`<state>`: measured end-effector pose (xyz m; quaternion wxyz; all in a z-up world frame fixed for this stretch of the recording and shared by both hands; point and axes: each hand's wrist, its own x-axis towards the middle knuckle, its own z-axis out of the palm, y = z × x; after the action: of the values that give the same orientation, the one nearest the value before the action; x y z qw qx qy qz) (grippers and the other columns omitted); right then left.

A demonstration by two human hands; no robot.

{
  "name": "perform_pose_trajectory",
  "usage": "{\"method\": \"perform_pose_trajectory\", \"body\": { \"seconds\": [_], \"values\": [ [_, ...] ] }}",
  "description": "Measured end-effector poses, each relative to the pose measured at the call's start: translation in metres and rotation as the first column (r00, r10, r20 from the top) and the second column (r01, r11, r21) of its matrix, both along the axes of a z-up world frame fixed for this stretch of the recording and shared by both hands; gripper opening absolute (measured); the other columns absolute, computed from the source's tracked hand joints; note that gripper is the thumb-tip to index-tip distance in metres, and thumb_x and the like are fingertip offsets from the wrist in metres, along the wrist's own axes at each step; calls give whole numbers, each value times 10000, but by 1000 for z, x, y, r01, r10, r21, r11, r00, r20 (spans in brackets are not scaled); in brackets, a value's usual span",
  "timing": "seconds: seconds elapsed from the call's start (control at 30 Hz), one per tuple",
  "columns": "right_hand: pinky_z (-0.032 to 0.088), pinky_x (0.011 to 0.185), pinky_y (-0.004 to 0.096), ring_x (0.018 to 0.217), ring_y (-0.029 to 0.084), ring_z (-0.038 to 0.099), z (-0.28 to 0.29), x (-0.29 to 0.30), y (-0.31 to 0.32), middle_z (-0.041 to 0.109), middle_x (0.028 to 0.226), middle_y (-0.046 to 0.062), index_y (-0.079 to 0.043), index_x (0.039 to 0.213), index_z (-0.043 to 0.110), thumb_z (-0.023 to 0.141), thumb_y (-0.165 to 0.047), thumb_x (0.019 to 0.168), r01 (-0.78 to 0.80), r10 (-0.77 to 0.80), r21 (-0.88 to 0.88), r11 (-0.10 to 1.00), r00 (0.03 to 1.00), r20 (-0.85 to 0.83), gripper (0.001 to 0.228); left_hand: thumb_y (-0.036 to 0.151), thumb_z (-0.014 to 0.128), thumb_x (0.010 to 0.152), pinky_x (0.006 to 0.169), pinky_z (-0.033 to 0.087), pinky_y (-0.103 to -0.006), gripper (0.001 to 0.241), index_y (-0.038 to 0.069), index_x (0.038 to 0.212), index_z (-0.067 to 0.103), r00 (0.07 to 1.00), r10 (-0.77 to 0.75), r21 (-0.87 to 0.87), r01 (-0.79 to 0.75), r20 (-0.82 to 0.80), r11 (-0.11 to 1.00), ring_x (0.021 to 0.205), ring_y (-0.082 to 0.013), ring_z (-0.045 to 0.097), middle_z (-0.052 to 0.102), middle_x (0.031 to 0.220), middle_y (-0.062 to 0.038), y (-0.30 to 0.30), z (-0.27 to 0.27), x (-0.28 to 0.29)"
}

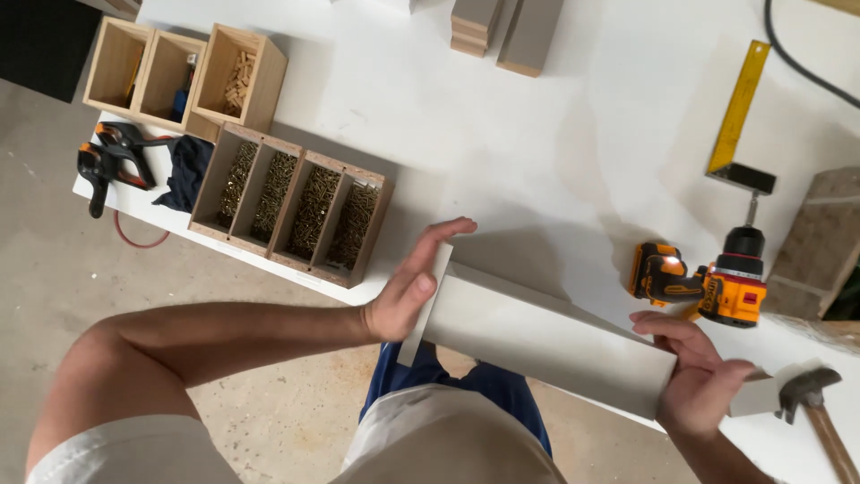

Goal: Attaching metal drawer slides to a wooden drawer box using a power drill and screws on a workbench.

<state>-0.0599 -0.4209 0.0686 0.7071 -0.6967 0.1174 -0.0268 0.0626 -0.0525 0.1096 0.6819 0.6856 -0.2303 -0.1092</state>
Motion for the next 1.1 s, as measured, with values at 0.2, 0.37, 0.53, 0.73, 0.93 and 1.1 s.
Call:
{"method": "perform_pose_trajectory", "body": {
  "seconds": [0.2, 0.37, 0.53, 0.73, 0.93, 1.1],
  "values": [
    [470, 1101, 392, 1222, 288, 657, -10, -2, -2, 716, 1056, 116, -24, 1006, 696, 251, -1008, 1005, -62, 65, -84, 995, 997, 28, 1080, 694, 354, 1076, 1276, 362, -464, 807, -3, 1479, 398, 999, 27, -107, -23, 30, 994, 1389, -271, 485, 524, 1410, -146, -10, -5, 2],
    [484, 1207, 408, 1283, 314, 657, -11, -4, 1, 707, 1185, 184, 19, 1098, 677, 256, -999, 1011, -11, 15, -135, 991, 1000, 23, 1105, 694, 346, 1051, 1211, 372, -442, 813, -12, 1445, 427, 1000, 26, -15, -26, -18, 1000, 1335, -275, 486, 523, 1361, -148, -9, 2, 1],
    [422, 1056, 304, 1200, 293, 620, 61, 31, 54, 661, 1270, 219, 109, 1192, 642, 242, -648, 928, 96, -149, -250, 964, 968, -202, 895, 694, 367, 1020, 1222, 350, -497, 826, -2, 1461, 427, 998, -23, 65, 26, -50, 998, 1385, -311, 437, 470, 1422, -174, -5, 3, 4],
    [423, 1045, 318, 1256, 292, 615, 32, 18, 34, 666, 1322, 204, 93, 1202, 649, 211, -712, 885, 39, -114, -281, 959, 960, -254, 970, 692, 350, 1027, 1241, 346, -500, 832, -8, 1466, 437, 998, -31, 70, 36, -61, 997, 1409, -320, 437, 470, 1450, -186, -6, 2, 4],
    [450, 1077, 341, 1217, 294, 643, 0, 8, 8, 685, 1293, 184, 43, 1217, 675, 168, -1042, 843, 18, -48, -194, 981, 987, -152, 1255, 742, 299, 1060, 1222, 366, -451, 887, -20, 1507, 379, 999, -10, 23, 9, 31, 1000, 1384, -283, 463, 497, 1455, -168, -5, 1, 5],
    [487, 1065, 430, 1235, 357, 646, 5, 10, 9, 669, 1295, 248, 67, 1208, 638, 162, -919, 920, 28, -25, -99, 995, 999, 33, 1132, 762, 241, 1071, 1311, 263, -508, 894, 33, 1588, 279, 994, -10, 32, 7, 107, 999, 1541, -305, 337, 366, 1633, -181, -1, 3, -4]
  ]
}}
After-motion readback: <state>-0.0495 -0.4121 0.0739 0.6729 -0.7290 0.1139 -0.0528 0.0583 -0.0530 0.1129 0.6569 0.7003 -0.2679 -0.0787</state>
